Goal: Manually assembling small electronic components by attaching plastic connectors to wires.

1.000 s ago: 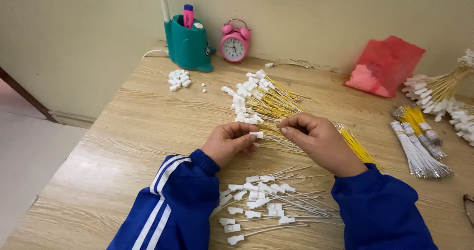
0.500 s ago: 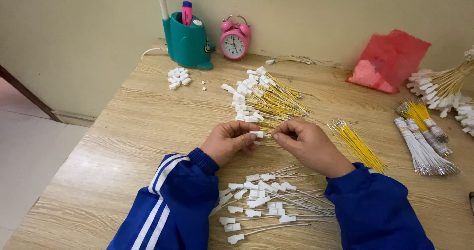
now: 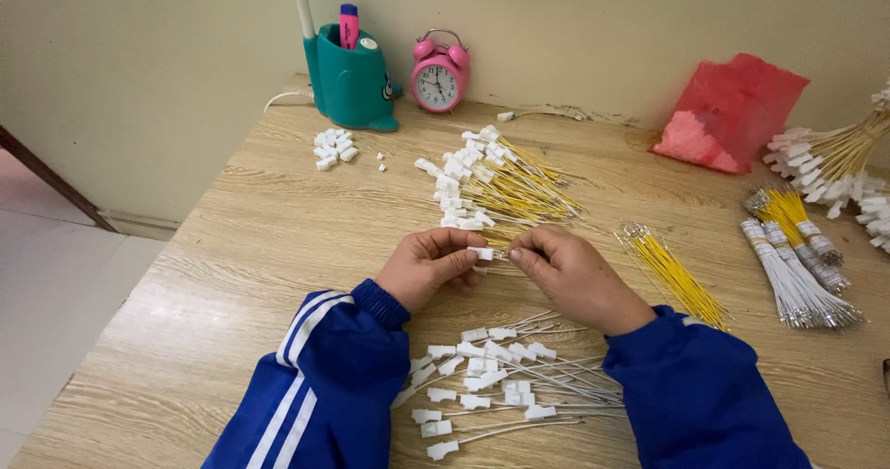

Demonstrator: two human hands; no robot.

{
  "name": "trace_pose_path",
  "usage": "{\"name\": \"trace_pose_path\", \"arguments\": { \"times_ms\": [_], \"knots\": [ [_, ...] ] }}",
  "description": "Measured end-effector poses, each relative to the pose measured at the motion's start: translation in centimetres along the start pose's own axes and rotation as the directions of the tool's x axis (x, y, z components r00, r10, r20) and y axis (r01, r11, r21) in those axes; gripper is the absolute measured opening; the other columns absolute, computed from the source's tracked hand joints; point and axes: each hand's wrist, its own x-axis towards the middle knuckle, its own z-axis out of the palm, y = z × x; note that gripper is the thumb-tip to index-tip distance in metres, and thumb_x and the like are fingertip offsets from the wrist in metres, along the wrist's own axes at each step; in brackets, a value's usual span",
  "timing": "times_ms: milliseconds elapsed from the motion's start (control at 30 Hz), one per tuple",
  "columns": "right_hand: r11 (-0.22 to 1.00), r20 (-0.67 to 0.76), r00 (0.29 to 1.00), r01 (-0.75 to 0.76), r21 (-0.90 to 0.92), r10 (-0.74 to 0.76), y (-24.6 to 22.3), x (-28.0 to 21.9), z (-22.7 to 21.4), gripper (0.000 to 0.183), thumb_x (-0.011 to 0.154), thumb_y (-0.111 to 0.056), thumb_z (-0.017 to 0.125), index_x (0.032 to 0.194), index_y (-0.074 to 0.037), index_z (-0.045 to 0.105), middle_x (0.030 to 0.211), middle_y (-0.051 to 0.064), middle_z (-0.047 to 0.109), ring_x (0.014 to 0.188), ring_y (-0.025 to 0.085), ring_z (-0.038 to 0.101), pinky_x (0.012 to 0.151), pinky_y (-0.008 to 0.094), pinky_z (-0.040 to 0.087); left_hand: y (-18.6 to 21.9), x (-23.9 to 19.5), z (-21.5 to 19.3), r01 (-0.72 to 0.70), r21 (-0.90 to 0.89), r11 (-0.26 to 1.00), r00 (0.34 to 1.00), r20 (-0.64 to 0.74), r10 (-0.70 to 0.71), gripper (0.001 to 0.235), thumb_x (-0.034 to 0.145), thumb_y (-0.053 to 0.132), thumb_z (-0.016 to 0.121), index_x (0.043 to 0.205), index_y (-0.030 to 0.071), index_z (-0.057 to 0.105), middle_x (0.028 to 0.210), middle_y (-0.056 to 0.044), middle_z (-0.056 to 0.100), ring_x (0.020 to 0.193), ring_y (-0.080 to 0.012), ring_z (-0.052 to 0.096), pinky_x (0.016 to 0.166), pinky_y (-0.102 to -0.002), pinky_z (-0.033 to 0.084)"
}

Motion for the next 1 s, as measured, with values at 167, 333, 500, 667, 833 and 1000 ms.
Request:
{"name": "trace_pose_path", "arguments": {
  "times_ms": [167,333,500,667,833,1000],
  "knots": [
    [1.0,0.001,1.0,-0.007,-0.002,0.007,0.0,-0.1,0.1,0.015,0.091,-0.014,0.061,0.093,-0.003,0.071,0.08,0.013,0.063,0.083,0.024,0.064,0.076,0.037,0.052,-0.1,0.0,-0.1,0.0,-0.003,1.0,1.0,0.0,0.0,0.025,0.089,0.007,0.067,0.112,-0.001,0.065,0.091,-0.015,0.073,0.069,-0.0181,0.072,0.059,-0.026,0.063],
    [0.998,-0.018,0.999,-0.037,0.052,0.038,-0.3,-0.2,0.4,0.014,0.088,-0.013,0.066,0.093,-0.002,0.072,0.079,0.013,0.065,0.082,0.023,0.065,0.077,0.036,0.052,-0.1,0.0,-0.1,0.001,-0.005,1.0,1.0,-0.006,-0.001,0.024,0.089,0.006,0.067,0.111,-0.001,0.065,0.09,-0.016,0.073,0.069,-0.0179,0.071,0.058,-0.025,0.063],
    [0.997,-0.044,0.998,-0.042,0.06,0.045,0.2,-0.2,0.4,0.013,0.085,-0.011,0.067,0.092,0.0,0.072,0.079,0.015,0.063,0.081,0.024,0.064,0.076,0.036,0.052,-0.2,0.0,0.1,-0.012,-0.012,1.0,1.0,-0.013,0.012,0.025,0.087,0.005,0.068,0.112,-0.002,0.065,0.09,-0.017,0.073,0.069,-0.02,0.072,0.058,-0.028,0.063],
    [0.997,-0.067,0.997,-0.039,0.062,0.043,-0.6,-0.3,0.4,0.013,0.084,-0.011,0.069,0.091,-0.001,0.072,0.078,0.014,0.064,0.08,0.023,0.065,0.075,0.035,0.053,0.2,-0.3,0.3,-0.017,-0.01,1.0,1.0,-0.016,0.017,0.026,0.087,0.005,0.069,0.111,-0.003,0.065,0.089,-0.017,0.073,0.068,-0.0202,0.072,0.058,-0.028,0.064],
    [0.997,-0.078,0.996,-0.028,0.073,0.033,-0.5,-0.2,0.5,0.013,0.083,-0.009,0.069,0.091,0.0,0.072,0.078,0.016,0.064,0.08,0.023,0.065,0.074,0.036,0.053,-0.2,0.0,0.1,-0.027,-0.021,0.999,1.0,-0.015,0.027,0.026,0.088,0.006,0.069,0.112,-0.004,0.065,0.089,-0.018,0.073,0.068,-0.0214,0.072,0.058,-0.03,0.064],
    [0.994,-0.09,0.991,-0.092,0.065,0.098,-0.9,-0.1,0.4,0.016,0.085,-0.014,0.071,0.094,-0.001,0.074,0.078,0.014,0.067,0.077,0.02,0.064,0.07,0.035,0.053,0.3,-0.2,0.3,-0.031,-0.01,0.999,0.999,-0.01,0.031,0.026,0.088,0.006,0.068,0.112,-0.004,0.065,0.088,-0.016,0.072,0.068,-0.0196,0.072,0.058,-0.028,0.064]
  ]
}}
